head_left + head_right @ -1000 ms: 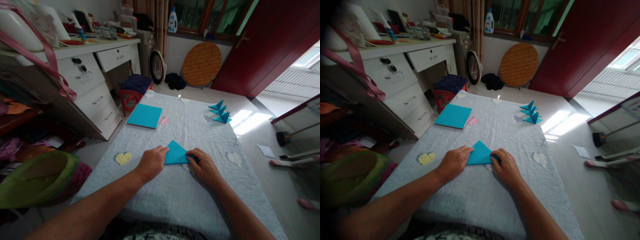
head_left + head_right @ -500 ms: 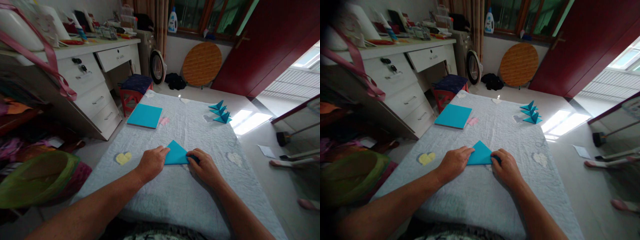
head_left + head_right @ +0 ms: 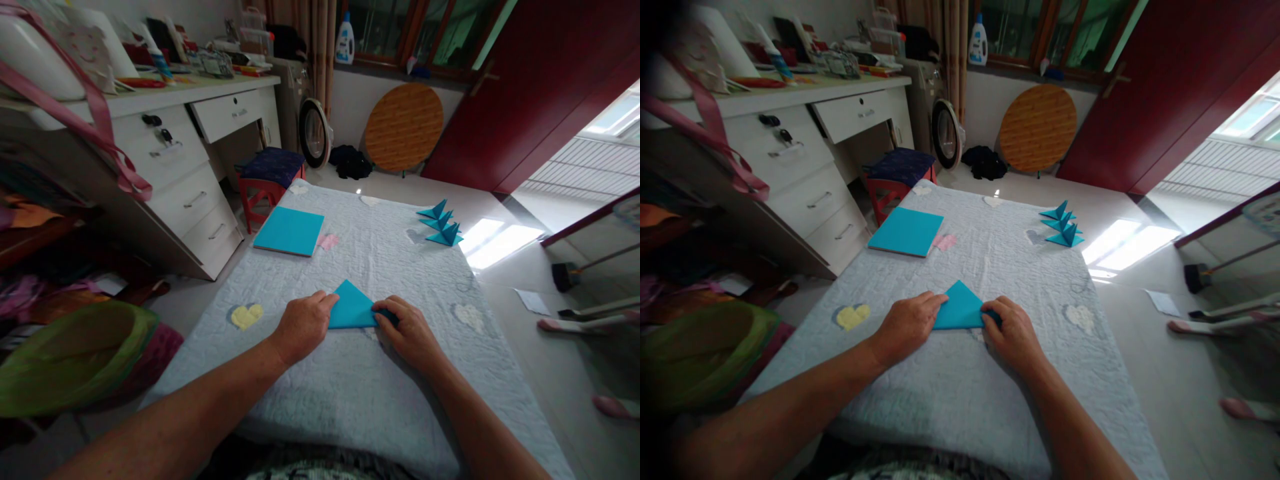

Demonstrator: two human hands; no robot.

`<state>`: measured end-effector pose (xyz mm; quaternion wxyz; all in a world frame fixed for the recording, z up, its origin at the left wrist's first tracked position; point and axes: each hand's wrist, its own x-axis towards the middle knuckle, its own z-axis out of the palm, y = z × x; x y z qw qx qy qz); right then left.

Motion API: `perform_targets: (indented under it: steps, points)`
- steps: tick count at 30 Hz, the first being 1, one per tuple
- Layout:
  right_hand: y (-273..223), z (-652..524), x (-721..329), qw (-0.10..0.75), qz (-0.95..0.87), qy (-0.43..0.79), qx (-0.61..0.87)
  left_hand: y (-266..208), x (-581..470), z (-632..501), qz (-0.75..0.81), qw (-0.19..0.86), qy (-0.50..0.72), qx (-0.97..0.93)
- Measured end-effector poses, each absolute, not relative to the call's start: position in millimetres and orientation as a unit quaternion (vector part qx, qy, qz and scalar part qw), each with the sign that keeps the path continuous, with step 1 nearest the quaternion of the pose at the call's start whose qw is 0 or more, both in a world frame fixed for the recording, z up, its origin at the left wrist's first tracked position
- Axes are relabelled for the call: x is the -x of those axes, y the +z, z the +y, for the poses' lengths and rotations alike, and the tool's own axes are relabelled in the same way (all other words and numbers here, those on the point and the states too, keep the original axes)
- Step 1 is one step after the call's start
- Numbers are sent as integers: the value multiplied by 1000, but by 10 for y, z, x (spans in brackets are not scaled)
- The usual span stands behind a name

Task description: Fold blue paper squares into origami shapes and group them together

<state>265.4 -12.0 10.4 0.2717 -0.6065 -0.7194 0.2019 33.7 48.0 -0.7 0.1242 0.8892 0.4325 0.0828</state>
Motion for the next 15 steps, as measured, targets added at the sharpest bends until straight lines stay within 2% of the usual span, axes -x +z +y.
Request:
perform_targets:
  steps: [15]
  points:
    - [96, -116, -2654, 272, -718, 207, 607, -20, -335, 483, 439, 132, 81, -885]
